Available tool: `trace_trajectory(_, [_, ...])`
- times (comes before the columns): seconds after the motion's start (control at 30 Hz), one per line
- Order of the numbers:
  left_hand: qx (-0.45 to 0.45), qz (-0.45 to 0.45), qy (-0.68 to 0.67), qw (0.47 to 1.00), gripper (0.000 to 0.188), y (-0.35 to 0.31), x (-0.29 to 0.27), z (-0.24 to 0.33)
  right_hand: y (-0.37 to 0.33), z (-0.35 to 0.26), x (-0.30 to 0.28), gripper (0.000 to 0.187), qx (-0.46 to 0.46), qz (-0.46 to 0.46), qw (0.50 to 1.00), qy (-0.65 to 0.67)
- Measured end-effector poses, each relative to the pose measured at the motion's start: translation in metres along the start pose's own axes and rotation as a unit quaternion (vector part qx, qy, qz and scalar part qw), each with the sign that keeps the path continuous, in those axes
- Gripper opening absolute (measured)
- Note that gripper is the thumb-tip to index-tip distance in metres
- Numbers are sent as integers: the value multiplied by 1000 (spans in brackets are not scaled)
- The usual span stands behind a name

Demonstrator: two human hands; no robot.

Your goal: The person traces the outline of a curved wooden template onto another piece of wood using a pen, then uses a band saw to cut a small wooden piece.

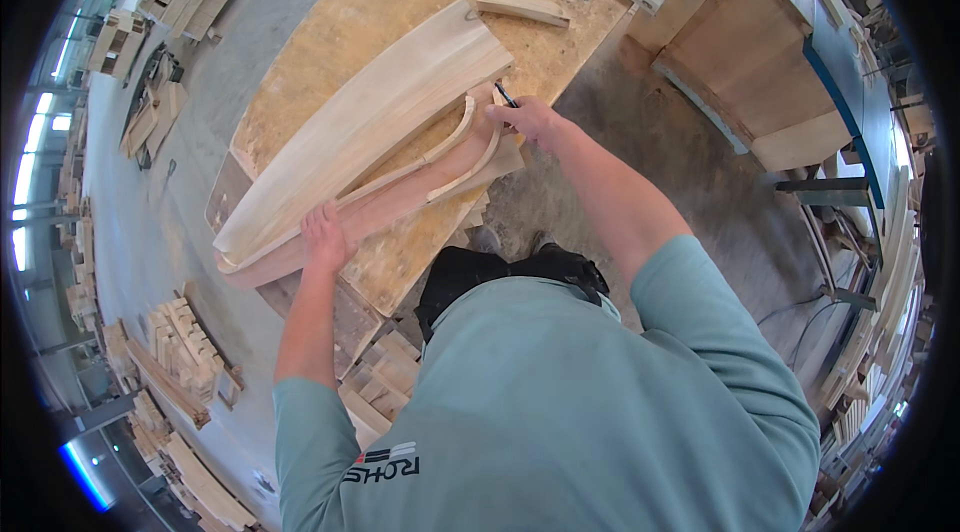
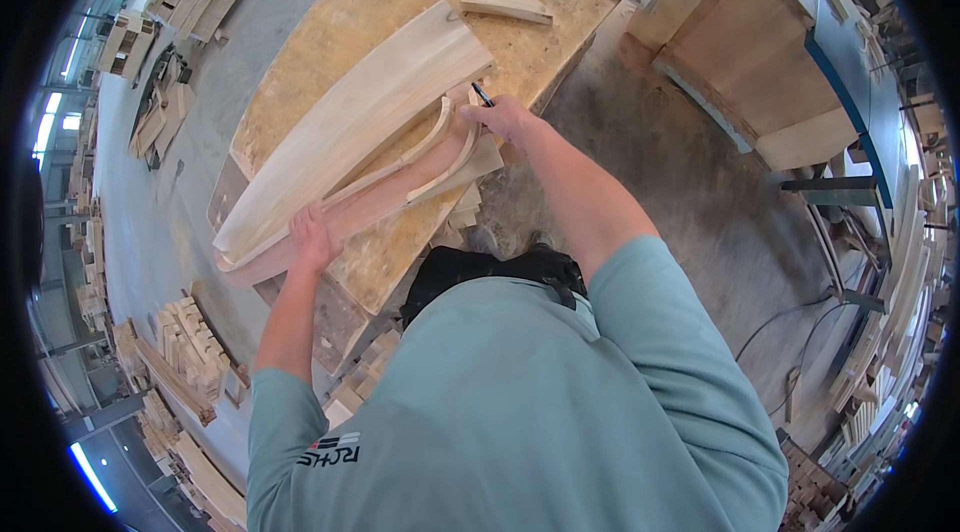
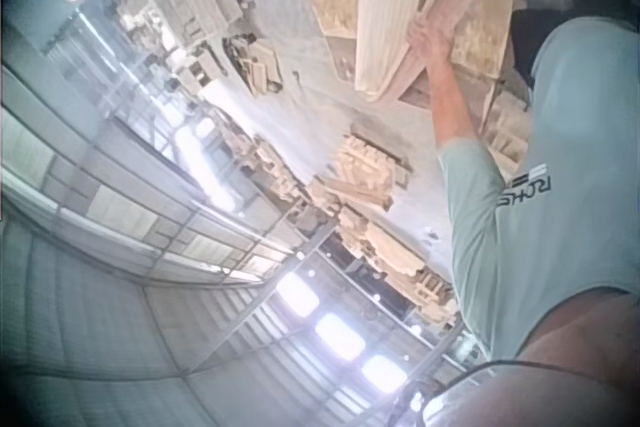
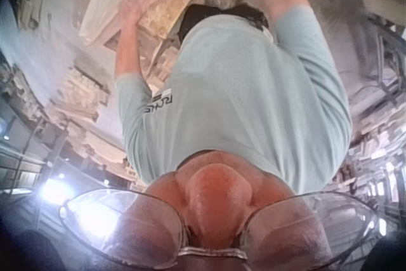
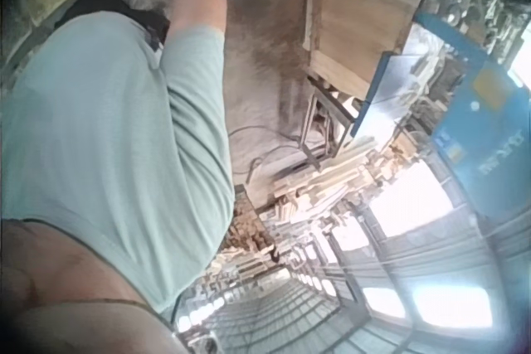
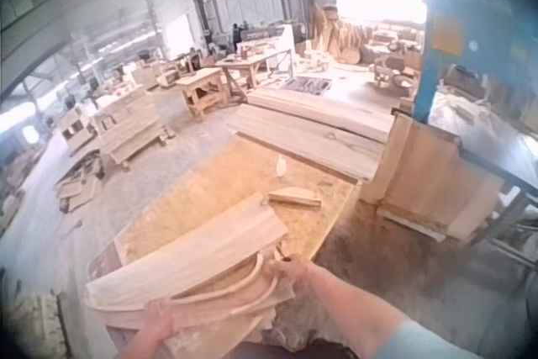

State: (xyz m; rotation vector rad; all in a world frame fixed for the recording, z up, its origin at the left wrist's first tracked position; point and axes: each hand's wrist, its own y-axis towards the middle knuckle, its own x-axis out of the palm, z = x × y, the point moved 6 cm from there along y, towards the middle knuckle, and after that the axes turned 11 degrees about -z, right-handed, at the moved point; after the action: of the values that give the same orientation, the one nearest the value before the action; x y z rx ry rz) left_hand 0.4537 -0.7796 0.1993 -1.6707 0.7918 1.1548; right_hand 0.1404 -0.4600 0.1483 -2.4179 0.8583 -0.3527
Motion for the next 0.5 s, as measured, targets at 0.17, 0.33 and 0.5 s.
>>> trace_trajectory(0.17, [19,-20,-10,1000,100,2,-5,1,-7,-9,-2,58,20,24,999,-10])
trace_trajectory(0.33, [19,-27,-15,999,102,-2,-4,-3,-9,1,8,59,3,127,992,19])
trace_trajectory(0.5, [39,-33,-20,999,104,2,-9,4,-36,33,11,48,-96,277,952,84])
